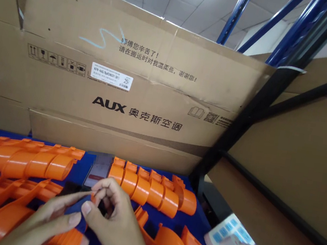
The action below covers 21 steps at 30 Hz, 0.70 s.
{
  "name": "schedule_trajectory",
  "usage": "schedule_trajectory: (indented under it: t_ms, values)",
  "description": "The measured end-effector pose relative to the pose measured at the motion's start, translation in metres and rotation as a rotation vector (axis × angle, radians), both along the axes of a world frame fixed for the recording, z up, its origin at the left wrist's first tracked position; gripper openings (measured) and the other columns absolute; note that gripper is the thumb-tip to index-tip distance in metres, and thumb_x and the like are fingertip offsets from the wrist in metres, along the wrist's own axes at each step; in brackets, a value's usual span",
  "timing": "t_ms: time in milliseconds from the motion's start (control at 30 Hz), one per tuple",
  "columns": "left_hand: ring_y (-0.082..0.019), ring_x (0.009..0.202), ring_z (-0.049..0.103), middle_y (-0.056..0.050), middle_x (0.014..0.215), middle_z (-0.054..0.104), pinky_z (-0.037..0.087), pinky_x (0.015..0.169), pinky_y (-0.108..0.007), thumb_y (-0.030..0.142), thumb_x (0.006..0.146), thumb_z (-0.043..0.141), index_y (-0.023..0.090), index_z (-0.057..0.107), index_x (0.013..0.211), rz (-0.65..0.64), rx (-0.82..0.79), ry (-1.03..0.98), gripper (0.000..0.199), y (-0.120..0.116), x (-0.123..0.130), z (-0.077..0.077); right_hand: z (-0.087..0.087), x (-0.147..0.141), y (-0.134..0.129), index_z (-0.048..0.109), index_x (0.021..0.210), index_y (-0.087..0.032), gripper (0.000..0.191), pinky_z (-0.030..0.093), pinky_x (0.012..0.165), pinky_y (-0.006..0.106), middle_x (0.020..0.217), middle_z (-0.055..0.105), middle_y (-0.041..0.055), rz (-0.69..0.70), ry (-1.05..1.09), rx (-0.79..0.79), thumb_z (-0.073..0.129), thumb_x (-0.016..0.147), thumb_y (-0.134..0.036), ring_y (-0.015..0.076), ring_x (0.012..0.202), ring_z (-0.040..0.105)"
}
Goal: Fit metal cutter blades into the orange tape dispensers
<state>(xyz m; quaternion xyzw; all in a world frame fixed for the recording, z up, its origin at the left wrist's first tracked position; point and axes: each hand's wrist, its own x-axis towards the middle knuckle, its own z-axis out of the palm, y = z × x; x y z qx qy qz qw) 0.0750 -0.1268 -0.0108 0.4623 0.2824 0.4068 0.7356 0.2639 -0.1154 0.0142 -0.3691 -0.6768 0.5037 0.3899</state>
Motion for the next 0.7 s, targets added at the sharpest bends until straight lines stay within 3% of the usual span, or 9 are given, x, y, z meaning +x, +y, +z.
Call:
schedule_trajectory:
  t_ms: [267, 433, 500, 600, 700]
  values:
    - [-0.022, 0.066, 0.075, -0.016, 0.116, 0.078, 0.061, 0.068, -0.035, 0.043, 0.084, 0.078, 0.020, 0.076, 0.124, 0.074, 0.028, -0.008, 0.046, -0.001, 0.005, 0.005, -0.006, -0.005, -0.004, 0.050, 0.094, -0.023, 0.029, 0.044, 0.074, 0.027, 0.089, 0.054, -0.0015, -0.002, 0.086, -0.008, 0.067, 0.096, -0.046, 0.0138, 0.081, 0.051]
    - [-0.023, 0.066, 0.077, -0.016, 0.120, 0.078, 0.062, 0.068, -0.035, 0.040, 0.078, 0.085, 0.020, 0.077, 0.121, 0.175, -0.013, -0.027, 0.048, 0.002, 0.005, -0.004, -0.004, -0.006, -0.002, 0.053, 0.106, -0.024, 0.028, 0.045, 0.074, 0.027, 0.090, 0.056, -0.0015, -0.033, 0.049, 0.039, 0.067, 0.096, -0.046, 0.0147, 0.082, 0.055]
    - [-0.026, 0.070, 0.078, -0.017, 0.113, 0.081, 0.062, 0.070, -0.036, 0.040, 0.074, 0.088, 0.018, 0.076, 0.123, 0.213, -0.092, -0.040, 0.055, 0.005, 0.002, -0.011, 0.000, -0.004, 0.000, 0.055, 0.110, -0.024, 0.025, 0.046, 0.075, 0.028, 0.092, 0.058, -0.0005, -0.093, -0.026, 0.082, 0.056, 0.102, -0.048, 0.0155, 0.083, 0.057]
    - [-0.027, 0.069, 0.078, -0.017, 0.102, 0.083, 0.061, 0.066, -0.035, 0.048, 0.076, 0.085, 0.017, 0.070, 0.131, 0.263, -0.286, -0.077, 0.065, 0.013, -0.006, -0.014, 0.005, 0.005, 0.003, 0.058, 0.092, -0.022, 0.035, 0.043, 0.072, 0.028, 0.086, 0.059, 0.0002, -0.265, -0.219, 0.175, 0.038, 0.109, -0.046, 0.0159, 0.080, 0.056]
    - [-0.026, 0.066, 0.078, -0.016, 0.102, 0.083, 0.060, 0.060, -0.032, 0.046, 0.083, 0.079, 0.018, 0.064, 0.139, 0.245, -0.406, -0.252, 0.064, 0.018, -0.017, -0.008, 0.009, 0.016, 0.003, 0.058, 0.083, -0.021, 0.030, 0.035, 0.059, 0.026, 0.068, 0.052, -0.0031, -0.320, -0.476, 0.203, 0.048, 0.104, -0.039, 0.0141, 0.064, 0.049]
